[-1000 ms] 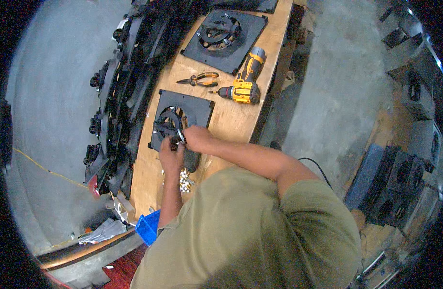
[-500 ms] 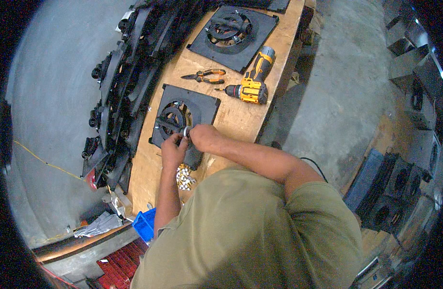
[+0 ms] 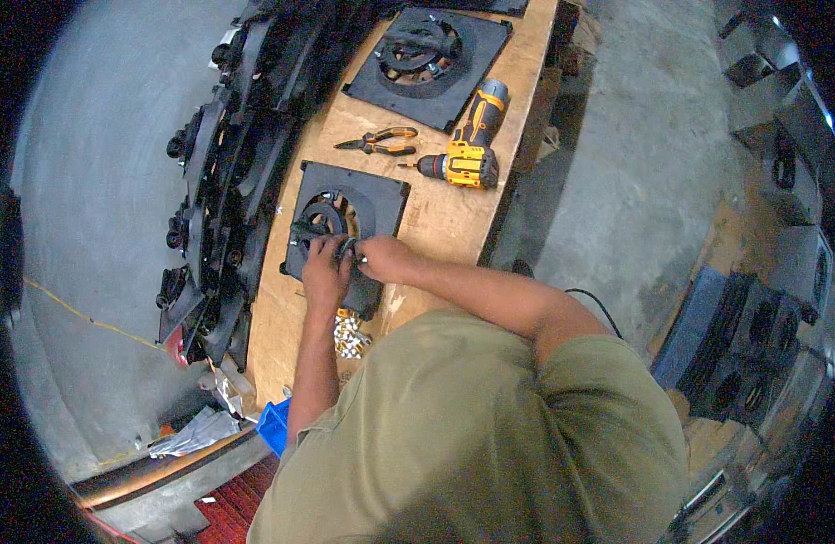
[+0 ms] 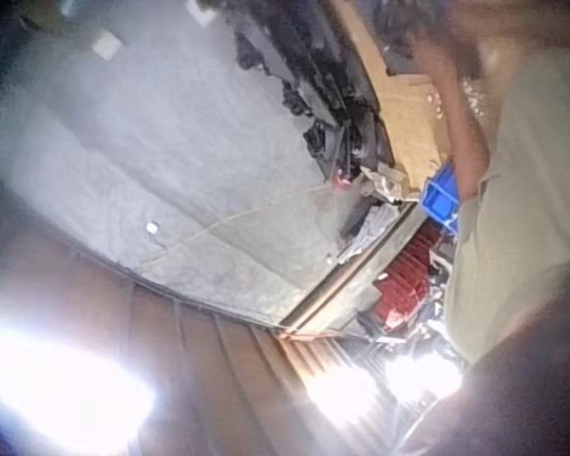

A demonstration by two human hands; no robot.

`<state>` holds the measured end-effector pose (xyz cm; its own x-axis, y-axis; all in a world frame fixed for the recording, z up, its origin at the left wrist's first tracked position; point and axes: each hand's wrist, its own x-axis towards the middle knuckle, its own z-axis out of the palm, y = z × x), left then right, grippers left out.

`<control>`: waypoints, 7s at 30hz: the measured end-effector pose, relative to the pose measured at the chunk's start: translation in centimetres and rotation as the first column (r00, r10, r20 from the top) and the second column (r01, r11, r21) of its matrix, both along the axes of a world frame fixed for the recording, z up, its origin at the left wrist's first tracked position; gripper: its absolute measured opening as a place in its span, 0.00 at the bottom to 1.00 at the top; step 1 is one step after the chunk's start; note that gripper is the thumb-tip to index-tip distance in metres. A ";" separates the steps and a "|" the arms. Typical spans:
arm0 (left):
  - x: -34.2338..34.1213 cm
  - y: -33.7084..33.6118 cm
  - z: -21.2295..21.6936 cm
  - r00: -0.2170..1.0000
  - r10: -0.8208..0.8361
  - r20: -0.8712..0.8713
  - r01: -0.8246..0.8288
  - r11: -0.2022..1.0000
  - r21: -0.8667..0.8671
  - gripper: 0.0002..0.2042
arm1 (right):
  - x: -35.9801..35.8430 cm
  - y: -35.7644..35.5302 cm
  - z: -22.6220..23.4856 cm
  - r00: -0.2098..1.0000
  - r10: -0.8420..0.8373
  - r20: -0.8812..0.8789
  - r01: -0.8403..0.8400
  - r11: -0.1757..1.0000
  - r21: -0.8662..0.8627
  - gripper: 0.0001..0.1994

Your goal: The person assembles small white cylindrical components into black square fan housings on a workbench. They repeatedly pick up components, insert them into the housings, and place the assembled units into a cardboard bin.

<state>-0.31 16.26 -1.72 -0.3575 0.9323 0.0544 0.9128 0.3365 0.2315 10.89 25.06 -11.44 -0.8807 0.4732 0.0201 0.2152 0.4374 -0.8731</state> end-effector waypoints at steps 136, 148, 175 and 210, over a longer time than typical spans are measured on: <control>-6.7 8.6 0.8 0.822 -0.096 0.561 0.324 0.890 -0.322 0.33 | 0.8 8.8 -1.3 0.994 -0.080 0.076 0.045 0.923 0.382 0.11; -6.5 8.6 1.0 0.811 -0.031 0.584 0.283 0.894 -0.346 0.34 | 0.2 8.6 -1.2 0.997 -0.068 -0.038 0.075 0.969 0.236 0.11; -6.7 8.6 0.5 0.799 -0.023 0.601 0.285 0.894 -0.345 0.34 | -0.1 3.5 -0.3 0.867 -0.477 -0.145 0.210 0.614 -0.761 0.10; -6.6 8.3 0.5 0.773 -0.070 0.631 0.314 0.906 -0.284 0.33 | 1.6 2.8 2.3 0.929 -0.368 -0.051 0.370 0.927 0.059 0.18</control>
<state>-6.91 24.59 -1.18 -0.0139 0.8924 -0.4510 0.6835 0.3377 0.6472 12.45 27.82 -9.18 -0.6421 0.7610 0.0931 0.3390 0.3907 -0.8558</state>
